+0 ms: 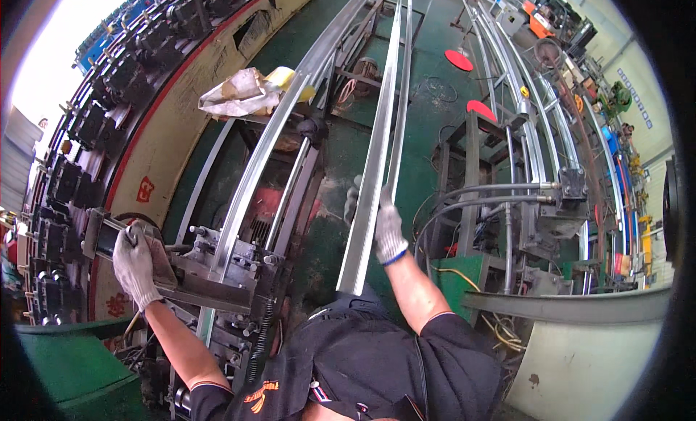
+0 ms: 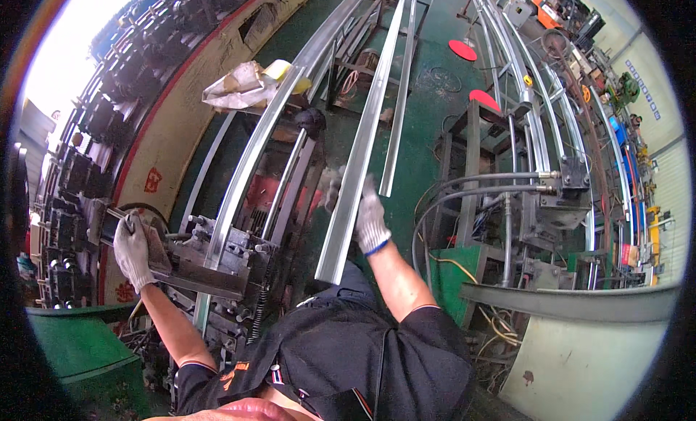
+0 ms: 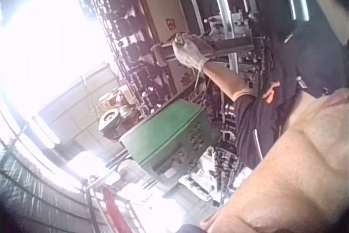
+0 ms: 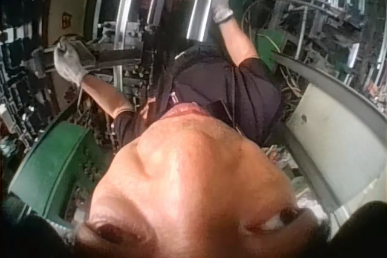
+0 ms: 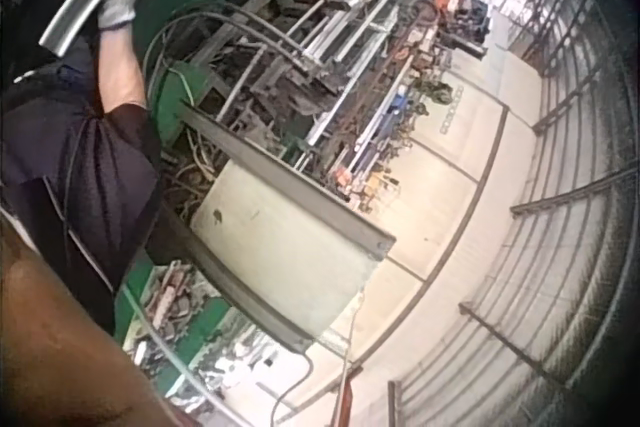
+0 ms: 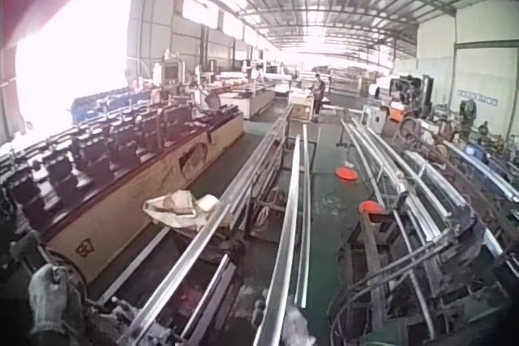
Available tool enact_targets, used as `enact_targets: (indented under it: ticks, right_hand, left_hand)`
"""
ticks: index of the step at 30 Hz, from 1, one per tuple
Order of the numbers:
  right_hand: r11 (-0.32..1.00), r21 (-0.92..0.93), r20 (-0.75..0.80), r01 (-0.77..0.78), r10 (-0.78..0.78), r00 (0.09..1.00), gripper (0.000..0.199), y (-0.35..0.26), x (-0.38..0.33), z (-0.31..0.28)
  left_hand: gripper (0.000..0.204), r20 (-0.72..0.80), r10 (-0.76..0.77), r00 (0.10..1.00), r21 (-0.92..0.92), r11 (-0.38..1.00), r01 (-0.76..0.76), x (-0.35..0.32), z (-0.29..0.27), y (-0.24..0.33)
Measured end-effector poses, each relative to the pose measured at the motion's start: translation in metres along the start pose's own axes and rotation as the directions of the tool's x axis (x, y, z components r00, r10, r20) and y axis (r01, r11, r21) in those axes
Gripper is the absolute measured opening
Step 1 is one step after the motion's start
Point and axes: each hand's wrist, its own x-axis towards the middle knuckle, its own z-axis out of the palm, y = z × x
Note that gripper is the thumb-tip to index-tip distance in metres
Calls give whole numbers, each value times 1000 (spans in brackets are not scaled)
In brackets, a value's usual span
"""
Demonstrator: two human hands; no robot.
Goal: Adjusting a metal processing production line using a wrench after organizing metal profiles.
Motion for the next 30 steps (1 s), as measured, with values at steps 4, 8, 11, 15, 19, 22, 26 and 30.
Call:
enact_targets:
  ticks: [4,8,11,15,19,22,26,30]
  right_hand:
    - [998,-10,-6,59,-59,998,61,-14,-23,54]
    - [999,-2,72,41,-41,997,58,-21,-56,95]
    - [995,73,164,63,-74,984,58,-36,-57,108]
    - [991,132,213,3,-32,977,59,-62,-43,130]
    - [985,109,332,130,-160,930,63,-94,-16,137]
    - [988,130,473,85,-137,870,56,-115,0,148]
    - [903,-23,614,430,-327,719,68,-116,-8,171]
    - [962,79,571,260,-257,780,32,-131,-4,177]
  left_hand:
    - [41,8,42,999,-15,999,-42,-6,-10,14]
    - [40,-41,75,996,12,997,-74,-6,-8,-2]
    - [41,-39,74,997,-38,996,-75,-10,-9,3]
    - [42,-29,61,998,19,998,-61,-6,-8,2]
    - [44,-36,56,998,32,998,-55,-8,-4,8]
    - [47,-43,69,997,43,997,-67,-4,7,-6]
    - [50,-53,34,998,77,997,-30,-1,-2,-10]
    - [50,-53,50,997,82,996,-46,-1,9,-12]
